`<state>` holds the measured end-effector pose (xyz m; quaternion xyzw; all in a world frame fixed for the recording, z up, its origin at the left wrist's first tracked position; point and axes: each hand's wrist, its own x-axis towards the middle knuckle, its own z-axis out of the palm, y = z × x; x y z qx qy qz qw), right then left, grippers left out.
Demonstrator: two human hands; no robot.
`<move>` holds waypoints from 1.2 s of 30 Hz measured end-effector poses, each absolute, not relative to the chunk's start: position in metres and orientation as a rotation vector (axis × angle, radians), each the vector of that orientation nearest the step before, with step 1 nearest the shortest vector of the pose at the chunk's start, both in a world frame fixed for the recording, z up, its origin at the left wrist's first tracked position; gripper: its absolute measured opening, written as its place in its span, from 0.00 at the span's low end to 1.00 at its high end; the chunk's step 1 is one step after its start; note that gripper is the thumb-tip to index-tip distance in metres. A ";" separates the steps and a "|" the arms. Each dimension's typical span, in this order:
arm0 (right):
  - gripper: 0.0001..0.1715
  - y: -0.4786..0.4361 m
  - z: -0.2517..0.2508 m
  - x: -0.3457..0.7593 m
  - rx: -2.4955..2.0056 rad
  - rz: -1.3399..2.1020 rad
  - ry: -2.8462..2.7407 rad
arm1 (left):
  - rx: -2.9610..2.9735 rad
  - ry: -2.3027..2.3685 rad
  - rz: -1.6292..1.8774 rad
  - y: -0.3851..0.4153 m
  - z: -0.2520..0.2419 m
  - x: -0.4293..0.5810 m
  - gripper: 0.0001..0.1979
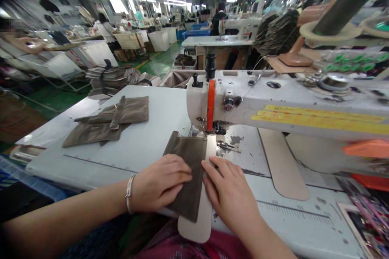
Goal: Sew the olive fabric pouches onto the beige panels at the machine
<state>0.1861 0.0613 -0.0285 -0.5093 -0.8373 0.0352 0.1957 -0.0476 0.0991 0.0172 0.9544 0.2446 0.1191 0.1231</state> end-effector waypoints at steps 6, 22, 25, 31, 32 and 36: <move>0.22 0.062 -0.032 0.186 -1.440 0.114 -2.351 | 2.897 0.928 0.254 0.159 -0.005 -0.020 0.21; 0.21 0.069 -0.032 0.184 -1.487 0.079 -2.339 | 2.896 0.927 0.293 0.164 -0.012 -0.017 0.19; 0.22 0.070 -0.035 0.185 -1.470 0.065 -2.341 | 2.879 0.935 0.276 0.154 -0.008 -0.022 0.19; 0.24 0.069 -0.038 0.187 -1.455 0.046 -2.356 | 2.760 0.577 0.315 0.095 0.007 -0.043 0.21; 0.24 0.069 -0.038 0.187 -1.456 0.042 -2.358 | 2.757 0.559 0.333 0.088 0.006 -0.046 0.19; 0.24 0.070 -0.039 0.186 -1.458 0.037 -2.352 | 2.772 0.587 0.427 0.082 0.000 -0.049 0.12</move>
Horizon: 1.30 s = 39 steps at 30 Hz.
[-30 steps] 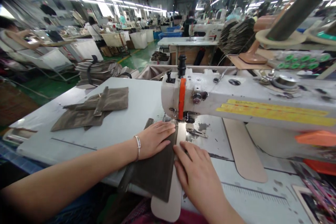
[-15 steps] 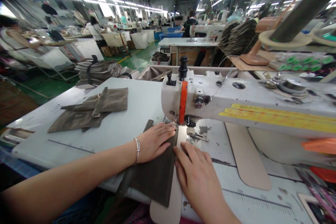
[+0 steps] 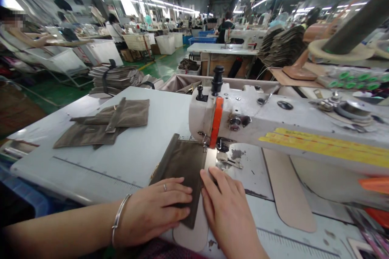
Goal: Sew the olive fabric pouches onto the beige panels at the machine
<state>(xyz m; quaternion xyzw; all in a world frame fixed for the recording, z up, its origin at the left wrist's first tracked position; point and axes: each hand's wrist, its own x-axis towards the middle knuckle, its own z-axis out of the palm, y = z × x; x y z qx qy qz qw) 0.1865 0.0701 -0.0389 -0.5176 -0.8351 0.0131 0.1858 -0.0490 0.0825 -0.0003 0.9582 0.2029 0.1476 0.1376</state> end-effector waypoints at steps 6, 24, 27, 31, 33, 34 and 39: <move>0.24 0.069 -0.039 0.188 -1.449 0.034 -2.352 | 2.824 0.561 0.488 0.098 -0.010 -0.046 0.11; 0.23 0.070 -0.038 0.188 -1.435 -0.003 -2.357 | 3.010 0.551 0.363 0.157 -0.003 -0.028 0.09; 0.23 0.072 -0.036 0.188 -1.445 -0.004 -2.368 | 3.019 0.565 0.335 0.168 -0.005 -0.025 0.09; 0.21 0.082 -0.031 0.188 -1.464 0.000 -2.394 | 3.017 0.589 0.327 0.182 -0.008 -0.021 0.09; 0.22 0.089 -0.028 0.188 -1.467 -0.006 -2.407 | 3.006 0.620 0.339 0.189 -0.010 -0.020 0.09; 0.22 0.092 -0.027 0.188 -1.468 -0.014 -2.412 | 2.998 0.636 0.350 0.192 -0.012 -0.019 0.09; 0.23 0.109 -0.028 0.188 -1.468 -0.090 -2.405 | 2.976 0.694 0.406 0.204 -0.020 -0.014 0.10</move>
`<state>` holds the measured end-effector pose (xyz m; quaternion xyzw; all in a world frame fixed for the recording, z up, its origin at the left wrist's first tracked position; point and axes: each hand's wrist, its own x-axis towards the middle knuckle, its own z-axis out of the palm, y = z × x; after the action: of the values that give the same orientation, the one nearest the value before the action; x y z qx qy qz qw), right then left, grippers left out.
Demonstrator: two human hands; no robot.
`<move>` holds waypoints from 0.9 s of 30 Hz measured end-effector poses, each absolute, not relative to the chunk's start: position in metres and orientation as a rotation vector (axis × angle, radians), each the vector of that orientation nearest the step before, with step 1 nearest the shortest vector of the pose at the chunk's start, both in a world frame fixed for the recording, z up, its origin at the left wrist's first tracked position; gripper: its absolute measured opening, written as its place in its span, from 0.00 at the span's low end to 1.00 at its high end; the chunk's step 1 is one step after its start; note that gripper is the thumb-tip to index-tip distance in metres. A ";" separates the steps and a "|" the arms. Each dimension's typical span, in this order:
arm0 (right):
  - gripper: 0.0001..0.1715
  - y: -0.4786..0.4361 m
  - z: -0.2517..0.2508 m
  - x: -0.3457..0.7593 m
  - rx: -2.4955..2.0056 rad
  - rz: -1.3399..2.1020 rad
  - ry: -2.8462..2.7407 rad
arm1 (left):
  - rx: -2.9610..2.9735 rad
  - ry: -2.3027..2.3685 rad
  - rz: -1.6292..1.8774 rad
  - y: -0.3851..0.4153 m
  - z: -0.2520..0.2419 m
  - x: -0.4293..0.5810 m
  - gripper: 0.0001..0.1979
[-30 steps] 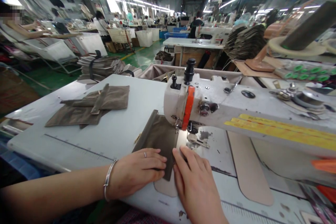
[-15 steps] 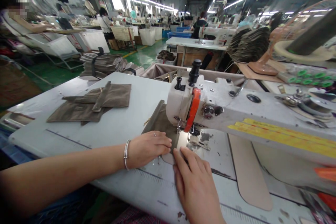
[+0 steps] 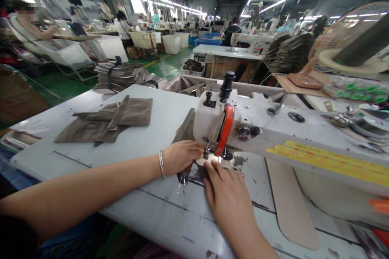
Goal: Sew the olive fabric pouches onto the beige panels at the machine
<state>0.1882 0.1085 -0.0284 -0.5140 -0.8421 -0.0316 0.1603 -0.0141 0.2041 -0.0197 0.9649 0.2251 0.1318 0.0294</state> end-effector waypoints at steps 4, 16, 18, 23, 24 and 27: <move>0.23 0.114 -0.031 0.187 -1.476 -0.120 -2.373 | 2.983 0.737 0.419 0.208 -0.021 -0.011 0.11; 0.23 0.115 -0.032 0.183 -1.518 -0.082 -2.338 | 2.899 0.827 0.416 0.205 -0.014 -0.009 0.12; 0.24 0.115 -0.032 0.183 -1.518 -0.079 -2.329 | 2.886 0.845 0.419 0.205 -0.013 -0.009 0.12; 0.21 0.112 -0.031 0.179 -1.516 -0.070 -2.294 | 2.872 0.824 0.410 0.205 -0.015 -0.010 0.12; 0.21 0.111 -0.030 0.178 -1.509 -0.075 -2.291 | 2.867 0.817 0.419 0.205 -0.016 -0.010 0.11; 0.19 0.107 -0.028 0.179 -1.471 -0.093 -2.304 | 2.851 0.805 0.464 0.205 -0.021 -0.011 0.11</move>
<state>0.1793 0.1068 -0.0276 -0.5268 -0.8250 -0.0331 0.2020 -0.0109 0.2051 -0.0213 0.9483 0.2678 0.1544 0.0714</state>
